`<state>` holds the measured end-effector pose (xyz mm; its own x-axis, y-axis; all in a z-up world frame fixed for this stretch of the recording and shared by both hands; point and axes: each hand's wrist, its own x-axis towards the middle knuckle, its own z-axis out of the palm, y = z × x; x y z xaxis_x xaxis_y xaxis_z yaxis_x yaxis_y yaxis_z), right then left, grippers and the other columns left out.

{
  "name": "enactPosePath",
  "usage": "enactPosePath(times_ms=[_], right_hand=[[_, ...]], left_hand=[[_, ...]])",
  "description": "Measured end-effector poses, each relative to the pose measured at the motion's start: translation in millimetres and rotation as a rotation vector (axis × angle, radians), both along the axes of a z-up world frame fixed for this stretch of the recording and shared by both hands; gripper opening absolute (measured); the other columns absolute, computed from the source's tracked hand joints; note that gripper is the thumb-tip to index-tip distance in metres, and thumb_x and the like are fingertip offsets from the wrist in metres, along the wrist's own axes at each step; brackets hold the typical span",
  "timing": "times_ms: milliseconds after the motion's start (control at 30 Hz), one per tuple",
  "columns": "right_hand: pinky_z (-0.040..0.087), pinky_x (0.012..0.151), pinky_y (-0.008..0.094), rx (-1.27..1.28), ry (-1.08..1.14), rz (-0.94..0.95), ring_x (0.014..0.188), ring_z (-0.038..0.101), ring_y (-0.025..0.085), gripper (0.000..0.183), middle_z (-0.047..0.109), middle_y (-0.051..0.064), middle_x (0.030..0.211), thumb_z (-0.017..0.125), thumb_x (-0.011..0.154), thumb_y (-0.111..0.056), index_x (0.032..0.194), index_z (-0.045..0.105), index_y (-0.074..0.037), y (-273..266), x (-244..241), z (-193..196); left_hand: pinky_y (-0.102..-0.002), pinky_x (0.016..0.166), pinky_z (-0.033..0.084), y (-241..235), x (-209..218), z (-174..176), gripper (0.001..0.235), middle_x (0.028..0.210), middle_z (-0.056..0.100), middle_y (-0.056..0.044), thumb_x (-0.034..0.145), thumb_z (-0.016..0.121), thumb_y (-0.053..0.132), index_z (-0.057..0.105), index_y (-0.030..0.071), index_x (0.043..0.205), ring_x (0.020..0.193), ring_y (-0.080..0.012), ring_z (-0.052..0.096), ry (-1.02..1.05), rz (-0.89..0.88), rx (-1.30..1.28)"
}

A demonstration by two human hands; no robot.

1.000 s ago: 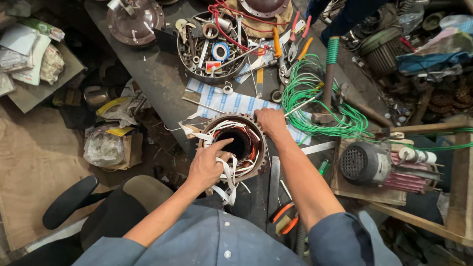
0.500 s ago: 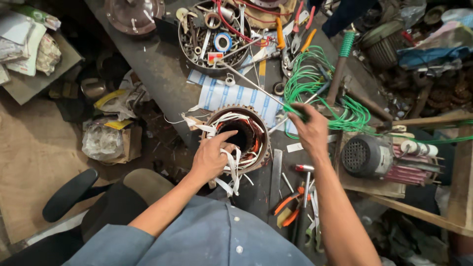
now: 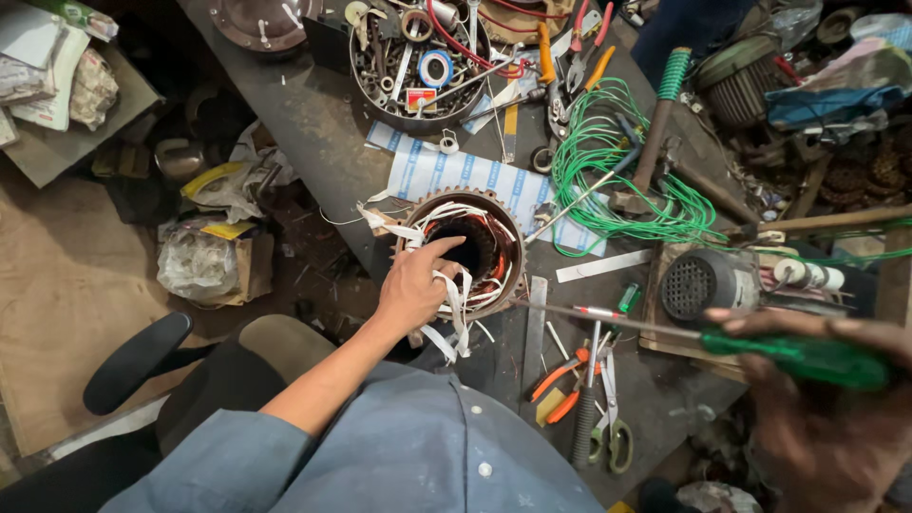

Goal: The person secures white insulating tape around the copper windings of a motor stator, using a small hammer to tap the tape into place and a screwdriver to press and adjust the tape edges. The work is performed on a cluttered workbench with various tools and motor parts visible.

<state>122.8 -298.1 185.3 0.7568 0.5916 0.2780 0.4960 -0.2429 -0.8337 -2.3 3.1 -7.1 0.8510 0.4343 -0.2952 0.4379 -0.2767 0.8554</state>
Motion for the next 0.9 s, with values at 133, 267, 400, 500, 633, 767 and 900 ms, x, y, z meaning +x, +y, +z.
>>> enactPosePath(times_ms=[133, 267, 400, 500, 633, 767, 900], right_hand=[[0.061, 0.104, 0.046, -0.014, -0.039, 0.092, 0.109, 0.073, 0.03, 0.047, 0.069, 0.019, 0.114, 0.064, 0.098, 0.0, 0.13, 0.03, -0.01, 17, -10, 2], [0.063, 0.101, 0.045, 0.01, 0.008, 0.174, 0.111, 0.074, 0.03, 0.045, 0.069, 0.018, 0.117, 0.062, 0.098, -0.001, 0.128, 0.031, -0.012, 28, -9, 0], [0.06, 0.103, 0.049, 0.055, 0.066, 0.274, 0.114, 0.073, 0.031, 0.046, 0.069, 0.018, 0.117, 0.061, 0.097, 0.004, 0.13, 0.035, -0.014, 31, -5, -4], [0.06, 0.105, 0.051, 0.141, 0.196, 0.44, 0.117, 0.072, 0.03, 0.05, 0.068, 0.019, 0.122, 0.06, 0.099, 0.009, 0.138, 0.042, -0.018, 29, 4, -6], [0.062, 0.108, 0.052, 0.161, 0.38, 0.629, 0.126, 0.07, 0.034, 0.06, 0.065, 0.021, 0.13, 0.058, 0.095, 0.013, 0.142, 0.045, -0.022, 37, 21, -4], [0.06, 0.095, 0.045, 0.013, 0.317, 0.802, 0.125, 0.069, 0.032, 0.059, 0.066, 0.017, 0.123, 0.06, 0.09, 0.014, 0.136, 0.04, -0.016, 60, 45, 0], [0.061, 0.093, 0.042, -0.005, 0.262, 0.843, 0.119, 0.072, 0.028, 0.052, 0.067, 0.015, 0.123, 0.059, 0.092, 0.014, 0.131, 0.039, -0.014, 78, 56, -7]], left_hand=[[-0.04, 0.087, 0.054, 0, -1, 1, 0.042, 0.095, 0.079, -0.013, 0.089, 0.062, 0.017, 0.067, 0.014, 0.131, 0.094, -0.0318, 0.075, -0.007, 0.005, 0.004], [-0.041, 0.088, 0.053, -1, -1, 0, 0.041, 0.095, 0.079, -0.012, 0.09, 0.062, 0.017, 0.068, 0.015, 0.13, 0.095, -0.0322, 0.074, -0.009, 0.009, 0.024], [-0.041, 0.09, 0.052, -1, -1, -1, 0.041, 0.095, 0.079, -0.011, 0.089, 0.062, 0.017, 0.068, 0.016, 0.13, 0.095, -0.0323, 0.074, -0.01, 0.01, 0.021], [-0.041, 0.091, 0.051, -1, -1, -2, 0.041, 0.096, 0.079, -0.012, 0.09, 0.063, 0.017, 0.068, 0.016, 0.13, 0.097, -0.0328, 0.073, -0.013, 0.012, 0.034], [-0.042, 0.093, 0.05, -1, -1, -3, 0.04, 0.097, 0.078, -0.013, 0.09, 0.064, 0.018, 0.068, 0.016, 0.13, 0.099, -0.0337, 0.072, -0.009, 0.011, 0.054], [-0.042, 0.092, 0.05, -1, 0, -2, 0.04, 0.097, 0.079, -0.012, 0.089, 0.065, 0.019, 0.068, 0.017, 0.13, 0.099, -0.0339, 0.072, 0.002, 0.016, 0.057], [-0.041, 0.089, 0.053, -1, 1, -1, 0.042, 0.096, 0.078, -0.012, 0.089, 0.064, 0.019, 0.068, 0.018, 0.13, 0.096, -0.0327, 0.073, 0.026, 0.017, 0.016]])
